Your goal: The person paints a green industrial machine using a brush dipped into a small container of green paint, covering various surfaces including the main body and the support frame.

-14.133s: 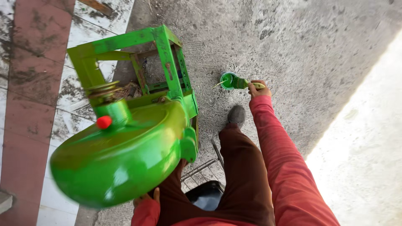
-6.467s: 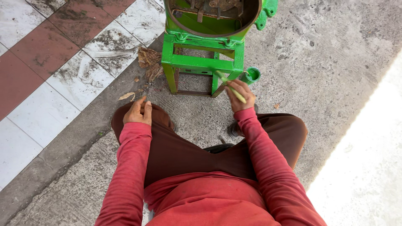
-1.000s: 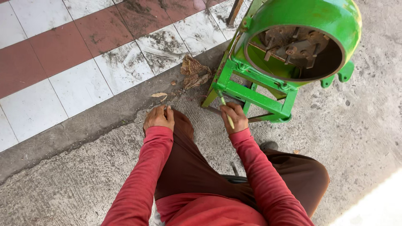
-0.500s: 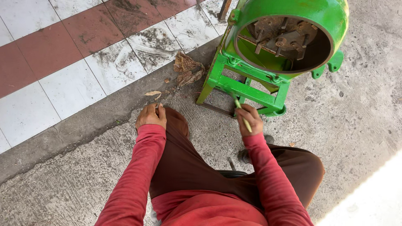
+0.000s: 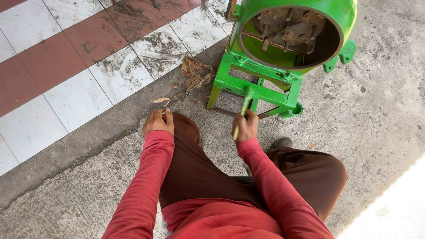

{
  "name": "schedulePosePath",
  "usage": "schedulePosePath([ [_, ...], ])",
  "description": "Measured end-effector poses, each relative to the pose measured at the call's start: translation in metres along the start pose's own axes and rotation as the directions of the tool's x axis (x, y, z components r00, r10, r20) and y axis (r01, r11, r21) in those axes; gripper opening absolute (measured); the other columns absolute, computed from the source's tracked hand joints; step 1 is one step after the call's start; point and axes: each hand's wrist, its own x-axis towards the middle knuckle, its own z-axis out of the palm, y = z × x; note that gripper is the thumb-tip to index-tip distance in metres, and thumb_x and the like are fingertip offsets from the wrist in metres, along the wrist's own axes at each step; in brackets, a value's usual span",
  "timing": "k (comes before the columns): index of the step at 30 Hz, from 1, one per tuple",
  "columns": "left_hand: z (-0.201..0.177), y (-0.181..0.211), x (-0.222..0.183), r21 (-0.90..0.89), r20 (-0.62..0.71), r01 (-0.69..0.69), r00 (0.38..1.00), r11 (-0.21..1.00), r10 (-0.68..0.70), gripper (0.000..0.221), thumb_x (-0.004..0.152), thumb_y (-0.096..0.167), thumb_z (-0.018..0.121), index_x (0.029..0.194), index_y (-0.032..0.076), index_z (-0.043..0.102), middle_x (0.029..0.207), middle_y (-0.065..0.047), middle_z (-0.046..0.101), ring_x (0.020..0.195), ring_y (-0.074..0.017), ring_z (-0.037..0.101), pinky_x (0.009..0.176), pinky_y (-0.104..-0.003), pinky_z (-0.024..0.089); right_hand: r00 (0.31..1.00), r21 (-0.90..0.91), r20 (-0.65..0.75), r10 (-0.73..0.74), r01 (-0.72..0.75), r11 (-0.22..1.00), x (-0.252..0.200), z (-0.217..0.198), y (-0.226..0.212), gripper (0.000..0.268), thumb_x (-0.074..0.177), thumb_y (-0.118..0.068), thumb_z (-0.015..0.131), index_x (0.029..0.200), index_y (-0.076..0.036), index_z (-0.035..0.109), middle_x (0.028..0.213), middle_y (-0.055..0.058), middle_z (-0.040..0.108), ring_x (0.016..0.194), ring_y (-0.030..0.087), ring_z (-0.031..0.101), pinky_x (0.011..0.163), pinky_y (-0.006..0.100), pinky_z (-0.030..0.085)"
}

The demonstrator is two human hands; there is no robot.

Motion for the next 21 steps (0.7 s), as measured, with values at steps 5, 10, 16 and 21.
schedulePosePath([
  [5, -0.001, -0.007, 0.002, 0.016, -0.007, -0.006, 1.000, 1.000, 0.007, 0.022, 0.098, 0.032, 0.070, 0.097, 0.011, 0.075, 0.088, -0.008, 0.071, 0.079, -0.0317, 0.068, 0.072, -0.047, 0.054, 0.573, -0.509, 0.233, -0.786, 0.760, 0.403, 0.006, 0.048, -0.001, 0.026, 0.087, -0.001, 0.078, 0.109, -0.006, 0.065, 0.122, 0.022, 0.053, 0.096, 0.033, 0.064, 0.072, 0.040, 0.060],
  [10, -0.004, -0.003, 0.002, -0.011, 0.003, 0.045, 0.999, 0.999, -0.045, 0.022, 0.095, 0.034, 0.070, 0.096, 0.012, 0.076, 0.087, -0.007, 0.071, 0.077, -0.0313, 0.068, 0.070, -0.048, 0.053, 0.596, -0.508, 0.178, -0.783, 0.737, 0.446, 0.008, 0.001, -0.014, 0.026, 0.089, 0.003, 0.077, 0.108, -0.010, 0.065, 0.121, 0.019, 0.055, 0.099, 0.032, 0.063, 0.076, 0.037, 0.059],
  [16, -0.006, -0.002, 0.000, -0.026, 0.044, 0.037, 0.998, 0.999, -0.036, 0.022, 0.098, 0.034, 0.069, 0.096, 0.013, 0.075, 0.091, -0.006, 0.070, 0.081, -0.0316, 0.068, 0.071, -0.048, 0.053, 0.624, -0.685, 0.004, -0.781, 0.571, 0.453, -0.027, -0.082, -0.010, 0.025, 0.091, 0.004, 0.075, 0.110, -0.009, 0.066, 0.121, 0.018, 0.056, 0.104, 0.034, 0.061, 0.085, 0.044, 0.055],
  [21, -0.003, 0.002, 0.001, 0.036, 0.020, -0.006, 1.000, 0.999, 0.005, 0.024, 0.098, 0.036, 0.070, 0.095, 0.013, 0.075, 0.091, -0.006, 0.070, 0.080, -0.0301, 0.068, 0.071, -0.047, 0.053, 0.676, -0.789, -0.003, -0.737, 0.451, 0.417, -0.042, -0.087, 0.004, 0.021, 0.091, -0.001, 0.076, 0.109, -0.010, 0.069, 0.121, 0.023, 0.055, 0.108, 0.039, 0.060, 0.080, 0.043, 0.057],
])
